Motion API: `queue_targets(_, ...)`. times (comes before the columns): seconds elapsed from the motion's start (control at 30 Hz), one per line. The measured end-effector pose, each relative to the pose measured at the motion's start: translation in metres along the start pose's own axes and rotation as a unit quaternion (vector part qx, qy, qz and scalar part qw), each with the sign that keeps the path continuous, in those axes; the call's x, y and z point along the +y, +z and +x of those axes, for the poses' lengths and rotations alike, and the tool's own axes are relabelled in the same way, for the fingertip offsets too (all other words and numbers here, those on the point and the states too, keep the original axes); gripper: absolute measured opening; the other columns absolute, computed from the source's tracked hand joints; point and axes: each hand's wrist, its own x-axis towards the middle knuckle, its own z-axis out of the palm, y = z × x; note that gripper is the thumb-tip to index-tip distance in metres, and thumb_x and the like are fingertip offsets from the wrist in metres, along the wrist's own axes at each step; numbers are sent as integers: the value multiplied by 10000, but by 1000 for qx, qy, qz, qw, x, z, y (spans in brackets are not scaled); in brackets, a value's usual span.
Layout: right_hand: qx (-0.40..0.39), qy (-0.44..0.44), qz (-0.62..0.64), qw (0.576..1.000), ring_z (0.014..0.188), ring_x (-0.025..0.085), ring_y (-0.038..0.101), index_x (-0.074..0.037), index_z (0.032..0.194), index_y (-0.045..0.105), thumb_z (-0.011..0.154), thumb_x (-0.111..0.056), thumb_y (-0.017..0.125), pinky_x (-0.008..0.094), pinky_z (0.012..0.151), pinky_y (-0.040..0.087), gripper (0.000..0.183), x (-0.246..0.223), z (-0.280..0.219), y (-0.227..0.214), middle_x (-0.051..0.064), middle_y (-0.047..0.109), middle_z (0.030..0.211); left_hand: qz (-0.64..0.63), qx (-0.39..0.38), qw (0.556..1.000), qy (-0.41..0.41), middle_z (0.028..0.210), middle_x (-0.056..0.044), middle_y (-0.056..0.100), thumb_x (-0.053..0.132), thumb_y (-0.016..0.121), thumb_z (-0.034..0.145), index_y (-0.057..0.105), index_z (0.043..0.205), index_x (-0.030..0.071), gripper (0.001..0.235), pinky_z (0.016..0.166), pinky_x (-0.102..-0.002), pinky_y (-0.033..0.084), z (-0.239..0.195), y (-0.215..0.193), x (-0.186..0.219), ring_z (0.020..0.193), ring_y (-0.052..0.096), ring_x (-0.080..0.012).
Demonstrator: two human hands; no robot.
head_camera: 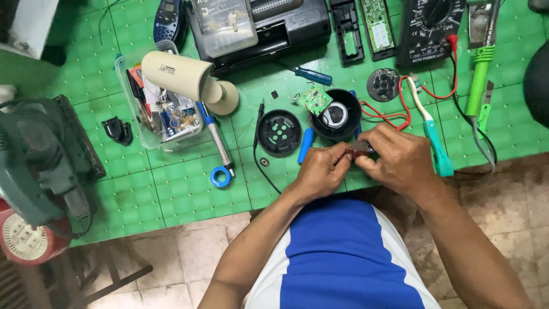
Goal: Stripping wires and soldering them to a circuit board as part of an electronics repair task.
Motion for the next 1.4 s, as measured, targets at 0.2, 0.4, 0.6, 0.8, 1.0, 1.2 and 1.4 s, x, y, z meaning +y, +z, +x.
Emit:
queue_targets(0.2,1,6,-29,1000,660,179,641,-243,968,690,839,-241,773,279,623,538,153,0,-1,0,-49,547,766,6,-11,1000,-3,770,-123,739,167,635,947,741,997,188,119,613,-448,560,0,2,-8,748,719,-382)
queue_targets(0.4,4,41,-119,992,678,127,590,-184,989,748,879,-83,817,293,534,396,164,54,-6,-26,-29,711,958,73,-71,995,-21,590,47,513,158,538,1005,700,1046,169,168,548,-303,358,-5,-9,14,514,444,-115)
queue_targets(0.6,-10,89,-32,995,682,171,567,-132,981,736,852,-19,702,338,612,438,175,46,-13,-44,0,723,987,-28,-71,987,-140,651,92,503,246,553,1036,746,1071,162,213,522,-250,294,0,-12,20,563,371,-45)
queue_targets(0.8,-29,139,59,988,887,209,694,-83,988,709,846,-14,689,367,717,526,159,33,-24,-31,22,730,1006,-111,-64,975,-179,600,29,560,270,556,1038,757,1044,143,238,534,-226,368,10,-15,41,544,476,-40)
queue_targets(1.0,-25,173,91,980,886,234,693,-56,996,709,835,16,665,378,750,531,182,30,-29,-28,43,740,1021,-181,-56,967,-171,612,20,568,250,542,1054,728,1002,64,268,850,-274,552,17,-20,59,544,451,-43)
queue_targets(1.2,-34,232,91,968,784,236,655,-94,978,697,850,-36,662,382,731,505,146,31,-31,-25,21,751,1026,-209,-53,959,-184,601,-7,566,294,547,1066,745,1039,57,310,617,-229,425,24,-25,68,588,523,-72)
queue_targets(1.4,-38,217,4,975,786,248,697,-149,982,724,904,-163,744,417,633,498,81,46,-40,-5,-12,777,1012,-287,-50,935,-204,594,-18,569,291,566,1060,736,1020,41,305,498,-201,299,31,-26,62,519,432,-53)
